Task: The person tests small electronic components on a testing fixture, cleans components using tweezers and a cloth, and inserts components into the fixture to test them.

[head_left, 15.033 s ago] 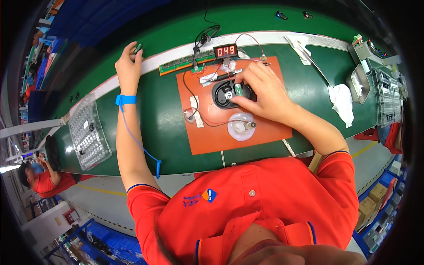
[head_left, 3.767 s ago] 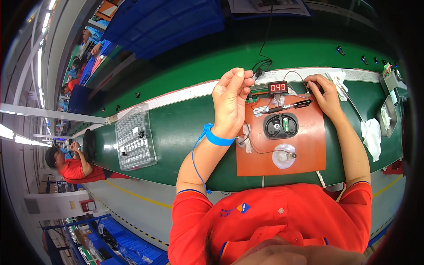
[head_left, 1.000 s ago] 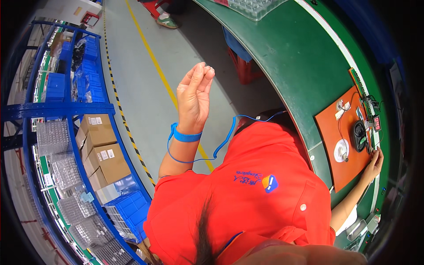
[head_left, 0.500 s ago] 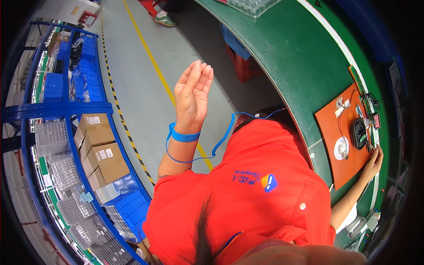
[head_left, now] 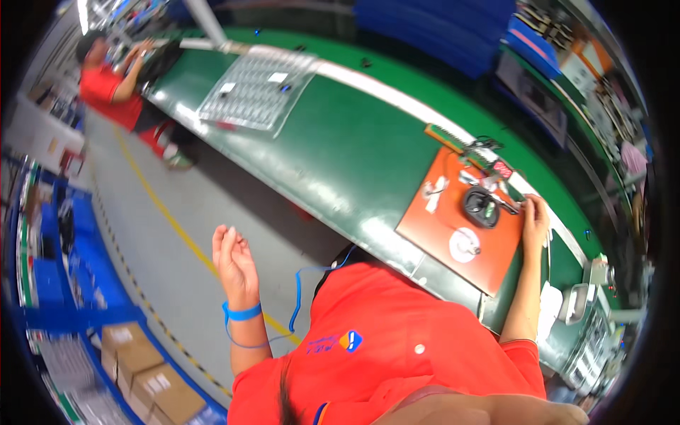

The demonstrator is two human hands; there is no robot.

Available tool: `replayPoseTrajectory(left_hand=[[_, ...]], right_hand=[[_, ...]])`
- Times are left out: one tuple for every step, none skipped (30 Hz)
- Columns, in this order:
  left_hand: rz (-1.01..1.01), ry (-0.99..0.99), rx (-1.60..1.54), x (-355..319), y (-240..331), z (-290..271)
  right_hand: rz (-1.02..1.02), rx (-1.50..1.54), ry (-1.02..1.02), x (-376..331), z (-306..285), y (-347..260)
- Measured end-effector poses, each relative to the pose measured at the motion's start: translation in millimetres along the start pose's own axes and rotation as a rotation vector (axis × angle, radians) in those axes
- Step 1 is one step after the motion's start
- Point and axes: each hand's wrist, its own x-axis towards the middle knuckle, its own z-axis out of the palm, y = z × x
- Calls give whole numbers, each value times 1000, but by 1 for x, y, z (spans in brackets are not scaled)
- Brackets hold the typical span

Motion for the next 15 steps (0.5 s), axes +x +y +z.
replayPoseTrajectory(left_hand=[[-25,-45,-36,2,0,21],[-53,-90,-67,3,0,44],[-84,-130,-90,5,-1,63],[-104,-174,-84,12,-6,85],[-62,-288,38,23,-15,115],[-16,-405,152,34,-23,148],[75,-538,334,53,-37,173],[178,-658,514,76,-54,193],[282,-746,655,98,-73,215],[398,-829,793,122,-93,237],[401,-856,787,149,-115,254],[574,-831,949,174,-138,270],[740,-808,1100,189,-161,289],[732,-839,1097,193,-175,308],[742,-739,1274,196,-187,323]], right_hand=[[10,9,-1,-4,-2,-7],[25,-5,48,-6,-3,-11],[30,19,48,-7,-4,-15],[35,42,45,-8,-3,-18],[57,29,85,-9,0,-18],[24,3,79,-7,-1,-18],[-5,-25,70,-6,-4,-20],[13,-38,96,-3,-2,-27],[-4,-28,81,-1,0,-35],[-25,-15,64,1,1,-40],[-14,-21,88,4,3,-44],[11,-14,65,6,5,-47],[49,-18,44,5,4,-47],[89,-14,16,5,4,-45],[89,-32,18,4,3,-44]])
